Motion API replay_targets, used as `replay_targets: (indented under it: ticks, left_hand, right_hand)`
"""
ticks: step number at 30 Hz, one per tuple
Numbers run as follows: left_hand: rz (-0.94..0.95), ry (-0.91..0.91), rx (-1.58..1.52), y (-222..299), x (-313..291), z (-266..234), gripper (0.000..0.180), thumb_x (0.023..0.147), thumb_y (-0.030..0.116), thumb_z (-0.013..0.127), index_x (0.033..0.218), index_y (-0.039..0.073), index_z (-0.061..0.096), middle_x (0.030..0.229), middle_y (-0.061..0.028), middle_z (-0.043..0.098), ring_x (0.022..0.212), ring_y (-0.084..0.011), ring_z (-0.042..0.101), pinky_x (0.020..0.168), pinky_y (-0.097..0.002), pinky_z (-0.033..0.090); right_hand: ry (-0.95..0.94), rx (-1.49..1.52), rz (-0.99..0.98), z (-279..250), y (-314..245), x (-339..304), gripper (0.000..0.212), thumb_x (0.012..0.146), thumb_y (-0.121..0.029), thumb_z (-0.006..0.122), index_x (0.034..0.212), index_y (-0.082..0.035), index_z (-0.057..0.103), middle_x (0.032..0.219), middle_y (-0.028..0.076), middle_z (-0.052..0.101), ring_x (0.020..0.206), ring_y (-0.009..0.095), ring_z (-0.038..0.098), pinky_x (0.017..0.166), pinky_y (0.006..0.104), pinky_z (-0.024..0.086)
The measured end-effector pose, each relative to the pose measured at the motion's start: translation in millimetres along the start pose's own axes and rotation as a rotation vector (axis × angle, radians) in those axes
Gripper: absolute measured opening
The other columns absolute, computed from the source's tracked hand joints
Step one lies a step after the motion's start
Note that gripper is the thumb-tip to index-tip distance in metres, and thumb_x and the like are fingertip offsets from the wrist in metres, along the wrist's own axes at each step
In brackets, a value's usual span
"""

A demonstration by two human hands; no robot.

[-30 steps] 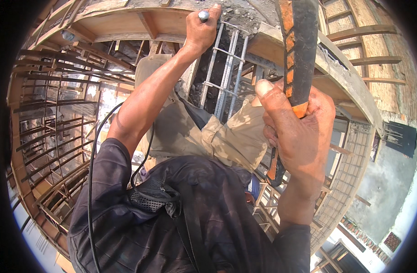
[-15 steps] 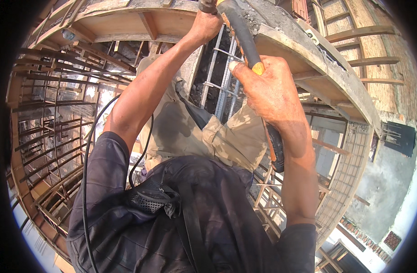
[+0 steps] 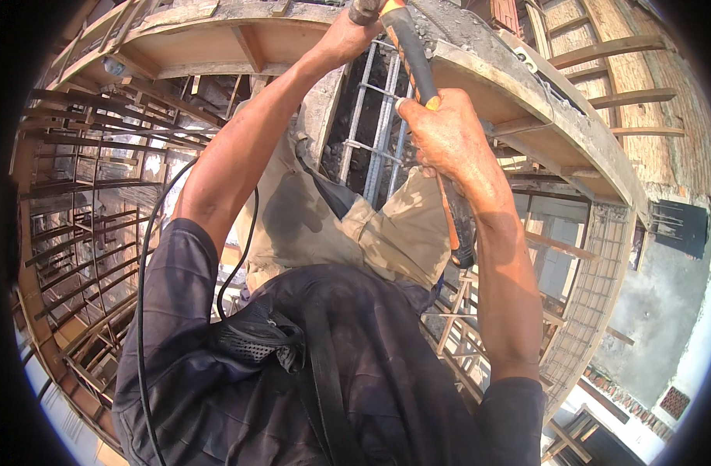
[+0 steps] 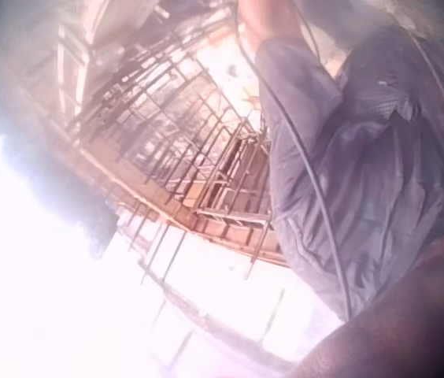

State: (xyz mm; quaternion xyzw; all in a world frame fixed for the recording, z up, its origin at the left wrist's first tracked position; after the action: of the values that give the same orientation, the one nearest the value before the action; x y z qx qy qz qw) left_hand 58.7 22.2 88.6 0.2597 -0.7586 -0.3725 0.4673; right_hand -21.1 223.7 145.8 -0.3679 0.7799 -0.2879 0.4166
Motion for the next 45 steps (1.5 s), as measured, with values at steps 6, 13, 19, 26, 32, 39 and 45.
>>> replay_targets:
  ticks: [6,13,19,26,32,39,45]
  left_hand:
    - [-0.111,0.17,-0.109,-48,-12,18,0.05,0.095,0.036,0.061,0.068,-0.005,0.061,0.052,-0.0167,0.046,0.051,-0.02,0.043,0.053,-0.0434,0.041]
    - [-0.3,0.028,-0.206,-12,-105,17,0.055,0.099,0.033,0.061,0.057,-0.001,0.047,0.053,0.0003,0.033,0.055,-0.0062,0.032,0.047,-0.0321,0.028]
    - [-0.19,0.01,-0.065,-12,-81,20,0.058,0.101,0.037,0.056,0.058,-0.001,0.05,0.049,-0.0056,0.032,0.051,-0.0097,0.032,0.044,-0.0368,0.03]
    - [-0.156,0.205,-0.114,9,-29,37,0.055,0.101,0.037,0.055,0.063,-0.002,0.058,0.047,-0.0116,0.043,0.046,-0.0148,0.041,0.046,-0.038,0.038]
    - [0.267,0.078,-0.228,121,-52,-4,0.037,0.098,0.021,0.064,0.065,0.003,0.065,0.047,-0.0052,0.047,0.04,-0.01,0.046,0.039,-0.0288,0.037]
    - [0.259,0.246,-0.402,149,-26,-25,0.046,0.101,0.026,0.058,0.061,0.003,0.057,0.05,0.0032,0.04,0.047,-0.0048,0.035,0.042,-0.027,0.027]
    - [0.499,-0.042,-0.379,179,-53,41,0.033,0.094,0.012,0.065,0.064,0.003,0.06,0.048,-0.0026,0.044,0.038,-0.0139,0.039,0.037,-0.0315,0.031]
  right_hand:
    - [0.015,0.142,-0.097,-2,9,-37,0.029,0.091,-0.022,0.066,0.07,-0.008,0.051,0.057,-0.006,0.045,0.046,0.003,0.037,0.043,0.0241,0.031]
    - [0.154,0.236,-0.004,-31,38,-76,0.021,0.093,-0.021,0.069,0.081,-0.003,0.064,0.058,-0.008,0.046,0.048,0.001,0.037,0.044,0.022,0.028]
    - [0.209,0.215,0.115,-39,51,-76,0.028,0.091,-0.024,0.071,0.075,-0.008,0.056,0.055,-0.006,0.045,0.045,0.003,0.038,0.041,0.0218,0.032]
    - [0.191,0.331,0.188,-29,76,-69,0.029,0.09,-0.025,0.073,0.076,-0.008,0.054,0.054,-0.004,0.044,0.042,0.005,0.039,0.04,0.0226,0.033]
    - [0.235,0.398,0.21,-29,103,-85,0.033,0.089,-0.025,0.073,0.07,-0.009,0.051,0.054,0.0,0.049,0.039,0.007,0.045,0.037,0.0236,0.035]
    - [0.255,0.547,0.208,-28,122,-107,0.024,0.092,-0.017,0.068,0.078,-0.009,0.051,0.053,-0.002,0.043,0.039,0.006,0.039,0.036,0.0251,0.034]
    - [0.281,0.627,0.245,-24,134,-125,0.028,0.094,-0.016,0.068,0.074,-0.008,0.051,0.053,-0.002,0.044,0.04,0.006,0.04,0.038,0.0248,0.034]
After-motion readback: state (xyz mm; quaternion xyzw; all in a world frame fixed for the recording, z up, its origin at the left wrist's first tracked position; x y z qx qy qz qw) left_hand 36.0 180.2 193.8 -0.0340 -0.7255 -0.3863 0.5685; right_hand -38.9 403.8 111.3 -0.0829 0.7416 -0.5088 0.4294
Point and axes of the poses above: each hand's wrist, its own x-axis towards the middle knuckle, its own z-axis out of the palm, y = z × x, the point moved 5 cm from there along x, towards the middle knuckle
